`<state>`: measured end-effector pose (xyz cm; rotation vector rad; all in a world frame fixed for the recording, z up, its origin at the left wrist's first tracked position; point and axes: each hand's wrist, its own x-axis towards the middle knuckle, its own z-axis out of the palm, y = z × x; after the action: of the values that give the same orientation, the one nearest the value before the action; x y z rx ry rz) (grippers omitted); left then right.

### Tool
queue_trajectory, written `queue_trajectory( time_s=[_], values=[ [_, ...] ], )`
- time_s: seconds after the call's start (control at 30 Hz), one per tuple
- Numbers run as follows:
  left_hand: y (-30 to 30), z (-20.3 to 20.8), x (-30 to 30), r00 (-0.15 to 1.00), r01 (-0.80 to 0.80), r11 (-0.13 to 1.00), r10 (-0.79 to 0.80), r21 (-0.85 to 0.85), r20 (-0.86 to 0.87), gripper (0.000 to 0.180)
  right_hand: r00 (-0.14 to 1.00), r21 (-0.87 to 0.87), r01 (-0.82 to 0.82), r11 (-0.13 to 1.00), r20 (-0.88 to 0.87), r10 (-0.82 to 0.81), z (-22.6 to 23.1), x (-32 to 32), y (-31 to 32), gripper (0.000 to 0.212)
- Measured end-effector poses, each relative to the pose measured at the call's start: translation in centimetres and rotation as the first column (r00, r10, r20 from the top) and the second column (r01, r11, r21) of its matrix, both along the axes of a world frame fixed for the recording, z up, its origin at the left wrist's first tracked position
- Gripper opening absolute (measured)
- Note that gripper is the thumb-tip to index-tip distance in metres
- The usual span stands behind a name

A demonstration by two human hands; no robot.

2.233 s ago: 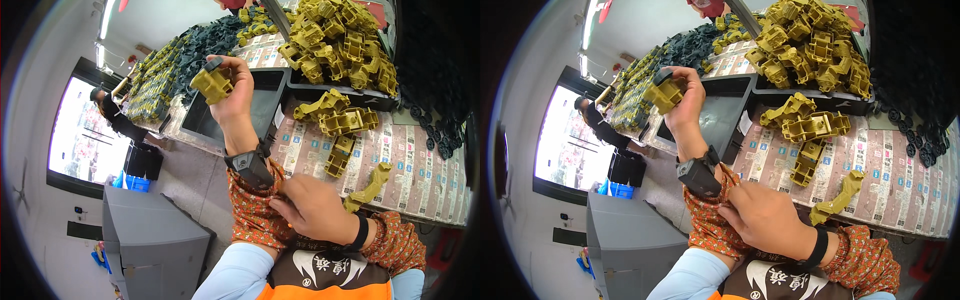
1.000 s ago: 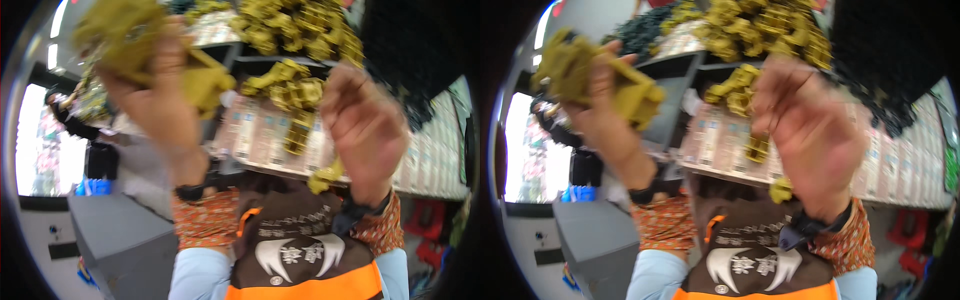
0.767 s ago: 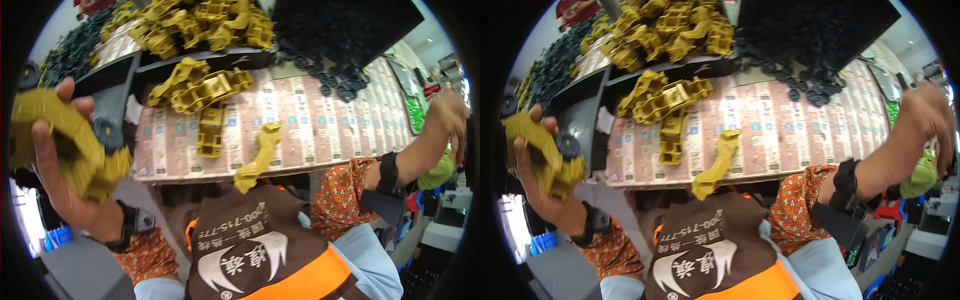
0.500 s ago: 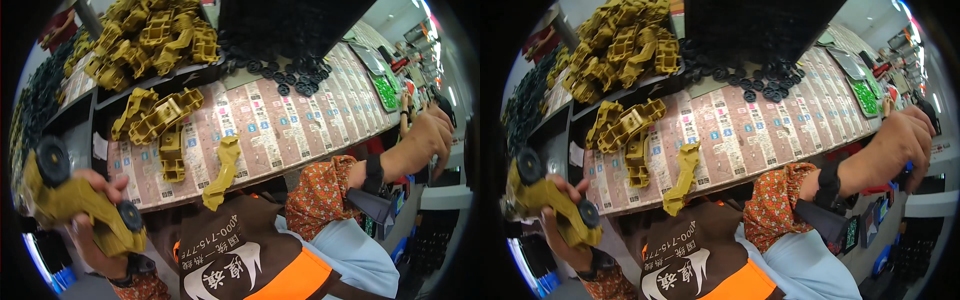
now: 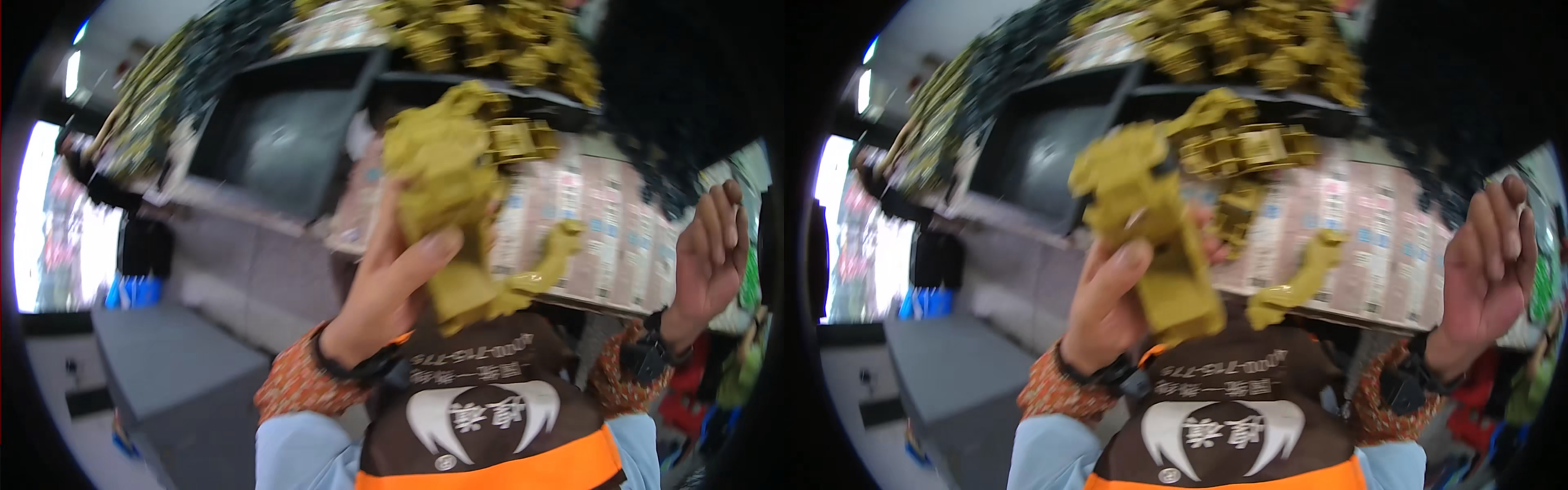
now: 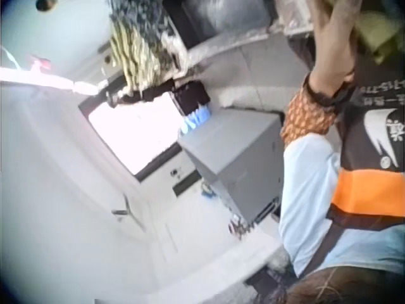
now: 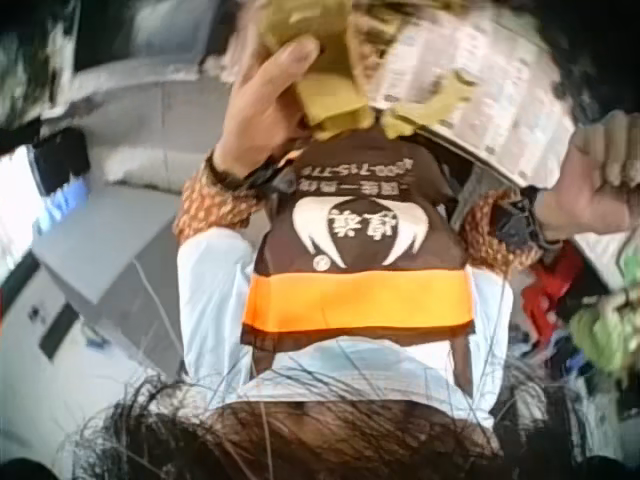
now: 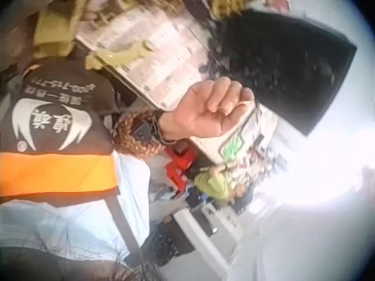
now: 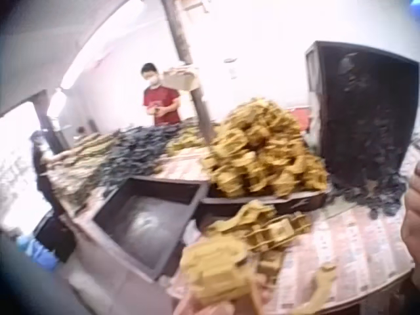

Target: The person assembles yellow plastic toy truck bodies by inserting black wheels into the chassis. They repeatedly pick up a truck body, attach wheels one by one, and place the completed unit into a black bin. The process is repetitive and performed by hand without tools.

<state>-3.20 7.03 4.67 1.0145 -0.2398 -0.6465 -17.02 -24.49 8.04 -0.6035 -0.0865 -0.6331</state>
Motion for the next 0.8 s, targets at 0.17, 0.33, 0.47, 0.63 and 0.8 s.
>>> queue_trajectory(
  time_s=[0.17, 0.33, 0.47, 0.63, 0.8],
  values=[
    [1.2, 1.3, 4.8, 0.966, 0.078, 0.914, 0.030, -0.398, 0.257, 0.060, 0.783, -0.316, -0.327, 0.891, -0.618, 0.068, -3.7, 4.2, 11.3, 0.026],
    [4.4, 4.9, 6.0, 0.973, 0.116, 0.612, 0.089, -0.782, 0.214, 0.048, 0.557, -0.289, -0.793, 0.537, -0.701, 0.445, -6.3, 6.0, 18.3, 0.036],
    [6.3, 5.5, 6.8, 0.979, 0.055, 0.448, 0.154, -0.892, 0.137, 0.035, 0.698, -0.536, -0.714, 0.450, -0.587, 0.410, -6.9, 6.6, 21.7, 0.043],
    [8.9, 3.6, 9.2, 0.977, 0.182, 0.204, 0.076, -0.962, 0.201, 0.025, 0.868, -0.746, -0.484, 0.457, -0.346, 0.355, -6.8, 7.5, 24.8, 0.037],
    [10.1, 3.4, 8.4, 0.979, 0.093, -0.283, -0.148, -0.955, 0.140, 0.026, 0.846, -0.774, -0.481, 0.413, -0.287, 0.449, -7.1, 7.8, 26.3, 0.035]
  ],
)
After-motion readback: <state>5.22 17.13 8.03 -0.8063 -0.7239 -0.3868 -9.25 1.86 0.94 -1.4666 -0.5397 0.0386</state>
